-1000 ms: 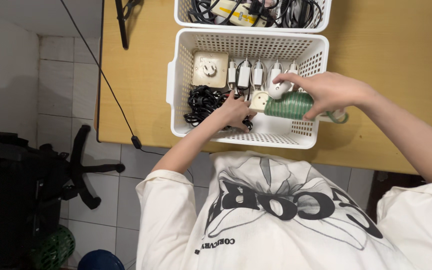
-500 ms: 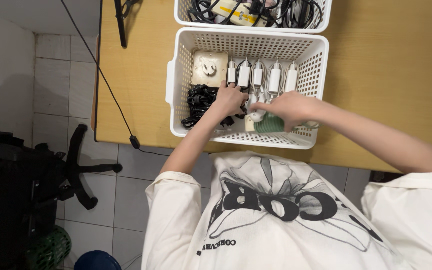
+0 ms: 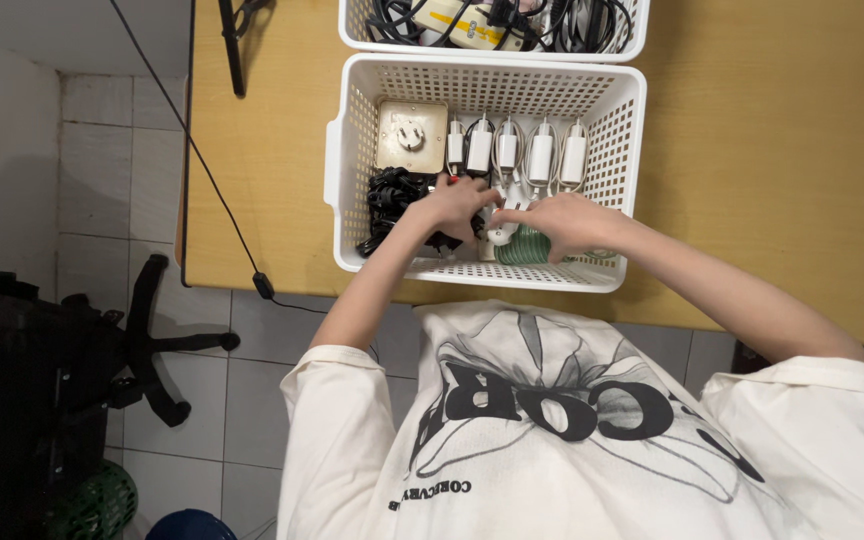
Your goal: The person empties a basket of tangled cables and hair tools onto a table, then assembles a small desk lamp by attaching the lamp head to the stand and inserting a bulb. The person repeatedly tests the lamp by turning it on and off while adjusting the bulb and head.
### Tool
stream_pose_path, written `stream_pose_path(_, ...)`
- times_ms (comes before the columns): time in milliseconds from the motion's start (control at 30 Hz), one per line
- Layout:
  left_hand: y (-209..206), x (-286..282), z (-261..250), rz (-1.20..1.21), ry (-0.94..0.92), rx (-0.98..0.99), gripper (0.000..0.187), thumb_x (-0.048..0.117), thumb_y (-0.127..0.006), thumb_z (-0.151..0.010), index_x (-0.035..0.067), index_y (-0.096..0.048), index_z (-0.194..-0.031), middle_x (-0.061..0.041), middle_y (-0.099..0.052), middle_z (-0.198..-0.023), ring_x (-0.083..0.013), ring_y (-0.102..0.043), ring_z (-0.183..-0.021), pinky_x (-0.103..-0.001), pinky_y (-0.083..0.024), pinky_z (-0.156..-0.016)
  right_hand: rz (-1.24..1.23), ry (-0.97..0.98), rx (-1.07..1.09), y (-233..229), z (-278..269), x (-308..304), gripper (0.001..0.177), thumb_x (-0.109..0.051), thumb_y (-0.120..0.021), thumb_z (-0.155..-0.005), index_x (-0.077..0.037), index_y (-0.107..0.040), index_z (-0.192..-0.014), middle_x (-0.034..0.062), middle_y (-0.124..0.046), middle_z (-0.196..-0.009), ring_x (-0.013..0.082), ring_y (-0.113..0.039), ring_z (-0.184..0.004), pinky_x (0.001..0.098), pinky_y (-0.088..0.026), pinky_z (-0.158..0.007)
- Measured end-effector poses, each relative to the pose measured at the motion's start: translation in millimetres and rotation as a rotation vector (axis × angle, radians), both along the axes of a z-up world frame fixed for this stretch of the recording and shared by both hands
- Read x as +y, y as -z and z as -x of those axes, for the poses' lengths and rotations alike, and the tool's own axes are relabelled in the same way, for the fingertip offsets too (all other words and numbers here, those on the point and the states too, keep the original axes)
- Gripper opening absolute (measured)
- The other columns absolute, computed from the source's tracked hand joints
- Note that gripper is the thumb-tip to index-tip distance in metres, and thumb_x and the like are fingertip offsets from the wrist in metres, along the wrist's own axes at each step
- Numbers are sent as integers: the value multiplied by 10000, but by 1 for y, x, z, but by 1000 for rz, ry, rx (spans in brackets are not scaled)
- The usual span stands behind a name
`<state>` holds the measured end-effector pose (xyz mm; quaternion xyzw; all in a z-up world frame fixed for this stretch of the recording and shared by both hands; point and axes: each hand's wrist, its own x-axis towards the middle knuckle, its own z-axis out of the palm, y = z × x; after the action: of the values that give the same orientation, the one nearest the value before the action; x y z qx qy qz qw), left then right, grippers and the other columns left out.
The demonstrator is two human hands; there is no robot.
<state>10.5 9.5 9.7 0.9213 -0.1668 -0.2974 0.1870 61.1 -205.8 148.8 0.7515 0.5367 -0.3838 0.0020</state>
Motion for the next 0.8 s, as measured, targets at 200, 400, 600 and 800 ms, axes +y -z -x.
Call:
stream_pose_path(200, -12, -14, 10, -77, 103, 106, 858, 613, -892, -581, 172, -655, -1278, -35, -647, -1343, -284, -409, -1454, -712, -147, -1200, -14, 31, 21, 3, 1, -1, 1132, -124, -921, -598, -392, -325, -1523, 133, -718, -959, 345, -694, -954, 477, -543, -861)
stream_pose_path(400, -4, -12, 4, 1, 80, 101, 1075, 640, -904, -481, 197, -544, -1393, -38, -677, -1265, -296, -468, -1368, -717, -99, -1159, -81, 59, 63, 5, 0, -3, 1112, -122, -923, -598, -395, -341, -1506, 116, -677, -1162, 351, -669, -1055, 465, -525, -917)
stream_pose_path(600, -12, -7, -1, -182, 126, 126, 840, 558, -920, -541, 216, -674, -1268, -74, -699, -1240, -259, -534, -1345, -694, -39, -1221, -49, 216, 208, 31, 6, -1, 1148, -64, -894, -639, -388, -263, -1542, 105, -519, -1373, 338, -646, -1129, 424, -517, -1022)
stream_pose_path(800, -27, 17, 0, 238, -105, -50, 651, 289, -952, -468, 140, -791, -1081, -117, -663, -1301, -320, -646, -1157, -531, -243, -1168, -143, 265, 323, 55, 6, -9, 1086, -8, -870, -671, -352, -271, -1509, 138, -476, -1349, 344, -609, -1176, 431, -491, -1042)
